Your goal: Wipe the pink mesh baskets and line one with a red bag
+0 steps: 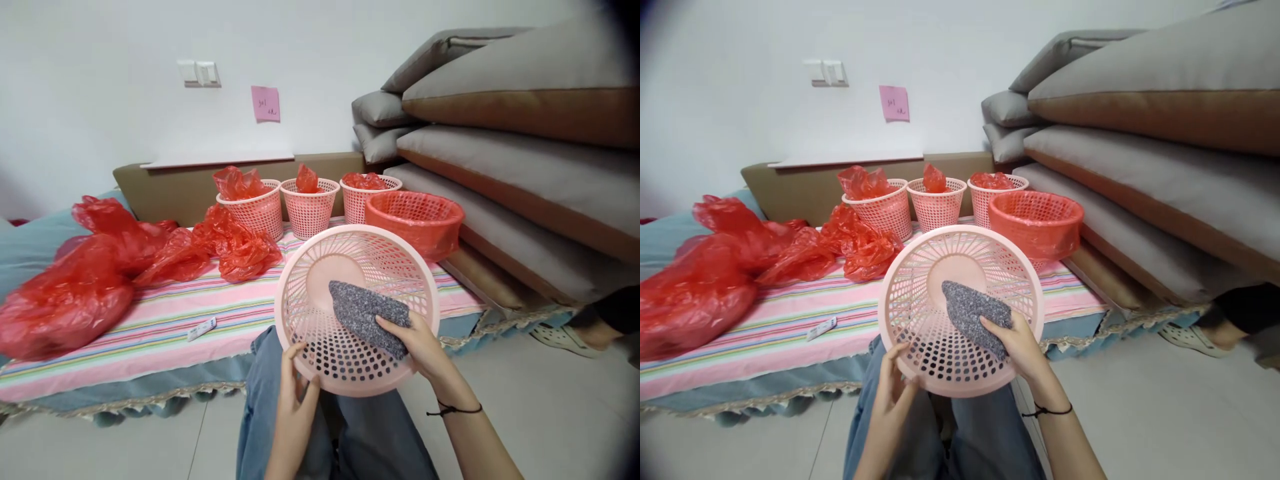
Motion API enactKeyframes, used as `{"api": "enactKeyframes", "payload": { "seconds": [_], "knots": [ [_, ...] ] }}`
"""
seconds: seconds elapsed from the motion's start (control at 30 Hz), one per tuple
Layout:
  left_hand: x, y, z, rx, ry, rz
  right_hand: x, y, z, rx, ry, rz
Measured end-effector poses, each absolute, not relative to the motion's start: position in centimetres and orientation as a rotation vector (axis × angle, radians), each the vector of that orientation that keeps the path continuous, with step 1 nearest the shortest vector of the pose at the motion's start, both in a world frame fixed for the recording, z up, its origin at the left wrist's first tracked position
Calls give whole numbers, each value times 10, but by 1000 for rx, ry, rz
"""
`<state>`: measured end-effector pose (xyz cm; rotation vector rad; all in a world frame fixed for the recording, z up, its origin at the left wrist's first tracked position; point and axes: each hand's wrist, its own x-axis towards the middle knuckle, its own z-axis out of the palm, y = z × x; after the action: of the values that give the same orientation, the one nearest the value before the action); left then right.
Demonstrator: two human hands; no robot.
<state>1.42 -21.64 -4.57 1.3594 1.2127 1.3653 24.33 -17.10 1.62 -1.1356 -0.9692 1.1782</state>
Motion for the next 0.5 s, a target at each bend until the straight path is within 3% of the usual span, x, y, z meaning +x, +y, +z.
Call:
{"api": "enactKeyframes", "payload": {
  "seconds": [0.23, 0.5],
  "knots": [
    [20, -222, -50, 1370, 1357, 1412, 244, -157, -3, -1159, -1101, 1141],
    [25, -251, -48, 1348, 1537, 1431, 203, -112, 0, -1195, -1582, 637]
  ]
}}
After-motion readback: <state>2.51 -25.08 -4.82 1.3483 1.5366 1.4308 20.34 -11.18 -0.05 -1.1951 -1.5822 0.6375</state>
